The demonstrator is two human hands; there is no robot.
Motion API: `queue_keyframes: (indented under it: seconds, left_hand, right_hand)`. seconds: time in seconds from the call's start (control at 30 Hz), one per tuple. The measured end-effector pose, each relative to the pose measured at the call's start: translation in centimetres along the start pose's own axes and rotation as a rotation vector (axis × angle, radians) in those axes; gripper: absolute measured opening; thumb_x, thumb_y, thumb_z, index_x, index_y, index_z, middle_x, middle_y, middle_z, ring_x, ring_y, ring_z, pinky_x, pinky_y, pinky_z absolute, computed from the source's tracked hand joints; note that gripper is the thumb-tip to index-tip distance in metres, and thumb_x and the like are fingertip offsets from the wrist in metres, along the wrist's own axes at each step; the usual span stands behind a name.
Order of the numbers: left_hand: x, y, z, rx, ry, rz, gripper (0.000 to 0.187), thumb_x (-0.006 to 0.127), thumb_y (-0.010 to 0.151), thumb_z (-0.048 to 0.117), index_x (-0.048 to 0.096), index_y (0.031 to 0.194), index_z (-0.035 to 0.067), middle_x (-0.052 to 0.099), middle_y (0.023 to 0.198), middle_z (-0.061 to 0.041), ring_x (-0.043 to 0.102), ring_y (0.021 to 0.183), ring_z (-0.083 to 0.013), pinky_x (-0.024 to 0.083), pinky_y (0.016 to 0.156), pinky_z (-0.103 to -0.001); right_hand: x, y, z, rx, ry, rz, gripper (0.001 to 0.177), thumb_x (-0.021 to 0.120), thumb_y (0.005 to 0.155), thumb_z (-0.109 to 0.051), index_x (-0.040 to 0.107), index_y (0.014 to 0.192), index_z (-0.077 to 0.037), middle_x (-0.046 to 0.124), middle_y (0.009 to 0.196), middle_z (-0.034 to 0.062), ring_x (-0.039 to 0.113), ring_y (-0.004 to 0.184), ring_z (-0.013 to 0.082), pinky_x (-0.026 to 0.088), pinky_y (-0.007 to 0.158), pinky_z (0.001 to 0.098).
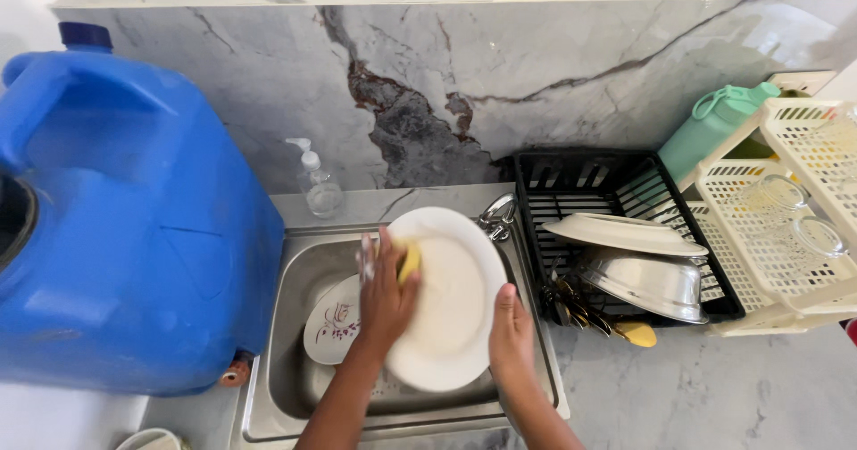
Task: The person washes plates, a bowl, and utensils with a sponge and soapy water in a kitchen sink. The person scrubs every side of each item, rinses them under running water, and places them in a drying rack.
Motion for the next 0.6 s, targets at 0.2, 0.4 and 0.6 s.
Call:
queue_keyframes:
  seconds: [0.2, 0.4, 0.6]
  left_hand:
    - [-0.6, -1.7, 9.3, 0.101, -0.52, 0.01, 0.018, 0.031, 0.102, 0.021, 0.039, 0.095, 0.006, 0.002, 0.167, -0.021, -0.011, 0.154, -0.0399, 0.002, 0.122, -0.056]
    - [2.1, -4.3, -0.4, 0.013, -0.045, -0.372, 0.079, 0.034, 0.093, 0.061, 0.02, 0.157, 0.016, 0.002, 0.169, 0.001, 0.008, 0.153, -0.0387, 0.04, 0.105, -0.051]
    - [0.1, 0.9, 3.4, 0.091, -0.091, 0.243, 0.063, 0.039, 0.101, 0.041, 0.03, 0.155, 0.01, 0.008, 0.168, -0.011, -0.004, 0.155, -0.038, 0.011, 0.121, -0.058]
  right_hand:
    - [1.3, 0.1, 1.8, -0.069, -0.099, 0.003, 0.065, 0.027, 0.098, -0.064, 0.054, 0.075, -0.011, 0.044, 0.065, 0.0053, 0.037, 0.062, 0.0156, 0.03, 0.062, 0.0315]
    - [-1.1, 1.0, 2.0, -0.189, 0.106, 0.11, 0.066, 0.035, 0.092, -0.059, 0.071, 0.101, -0.005, 0.077, 0.097, 0.0095, 0.07, 0.09, 0.0204, 0.054, 0.075, 0.0352]
    - [0.8, 0.1, 4.5, -0.121, 0.055, -0.026, 0.065, 0.039, 0.091, -0.061, 0.07, 0.089, -0.004, 0.059, 0.066, 0.004, 0.051, 0.065, 0.0138, 0.041, 0.061, 0.0292]
Point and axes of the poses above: each hand's wrist, its own y-axis towards the middle knuckle, its own x-axis out of the palm, z = x × y, the point moved 1 cm from there along y, towards the middle knuckle
